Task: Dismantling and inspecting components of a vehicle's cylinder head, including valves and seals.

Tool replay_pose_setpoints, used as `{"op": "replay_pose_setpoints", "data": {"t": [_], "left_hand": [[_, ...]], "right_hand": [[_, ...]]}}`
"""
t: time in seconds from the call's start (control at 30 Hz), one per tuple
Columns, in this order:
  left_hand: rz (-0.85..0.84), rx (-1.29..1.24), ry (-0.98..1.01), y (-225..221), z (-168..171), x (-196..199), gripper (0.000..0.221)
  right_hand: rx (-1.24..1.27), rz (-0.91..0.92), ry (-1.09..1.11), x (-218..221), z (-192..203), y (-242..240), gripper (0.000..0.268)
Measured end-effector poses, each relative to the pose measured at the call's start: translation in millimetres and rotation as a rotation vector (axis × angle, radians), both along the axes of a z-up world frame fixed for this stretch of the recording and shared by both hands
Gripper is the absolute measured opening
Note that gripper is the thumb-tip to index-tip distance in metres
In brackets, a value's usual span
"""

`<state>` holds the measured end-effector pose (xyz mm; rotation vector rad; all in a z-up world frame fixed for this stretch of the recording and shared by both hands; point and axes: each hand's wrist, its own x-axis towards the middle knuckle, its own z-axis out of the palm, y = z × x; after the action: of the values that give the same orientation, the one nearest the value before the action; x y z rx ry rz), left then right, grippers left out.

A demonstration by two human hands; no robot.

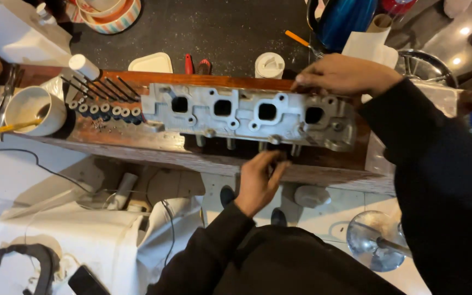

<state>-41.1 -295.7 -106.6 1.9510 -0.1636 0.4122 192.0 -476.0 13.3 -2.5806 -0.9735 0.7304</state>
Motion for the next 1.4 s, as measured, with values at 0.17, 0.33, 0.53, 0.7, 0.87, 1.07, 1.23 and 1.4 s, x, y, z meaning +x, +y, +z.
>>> {"op": "replay_pose_setpoints", "data": {"t": [0.17,0.33,0.53,0.7,0.87,1.07,1.23,1.4], "left_hand": [[0.122,-0.002,-0.083,-19.1,-34.3,20.8,0.015],[0.214,0.131,-0.177,-26.1,-42.9,22.5,0.014],[0.371,0.34,-0.121,-32.3,-74.4,38.2,0.031],[0.264,0.346,-0.004,-35.1,-44.2,25.4,0.032],[0.02,0.264,0.08,-39.6,-0.5,-12.5,0.015],[-0.051,0.322,-0.172,-21.7,40.9,-25.3,0.012],[0.081,0.222,-0.307,9.7,124.3,-12.7,0.024],[0.248,0.082,-0.483,36.1,161.1,11.5,0.016]], "right_hand": [[0.103,0.03,0.097,24.5,-29.4,-8.9,0.039],[0.16,0.115,0.124,26.5,-37.8,-15.7,0.047],[0.189,0.063,0.134,36.5,-54.6,-19.4,0.044],[0.256,0.025,0.171,39.6,-62.7,-16.5,0.041],[0.395,-0.061,0.27,88.0,-68.6,-13.7,0.04],[0.72,-0.187,0.254,113.0,-41.3,-22.9,0.039],[0.904,-0.277,0.14,36.0,37.3,-1.5,0.034],[1.223,-0.331,0.098,-28.1,45.5,5.8,0.031]]}}
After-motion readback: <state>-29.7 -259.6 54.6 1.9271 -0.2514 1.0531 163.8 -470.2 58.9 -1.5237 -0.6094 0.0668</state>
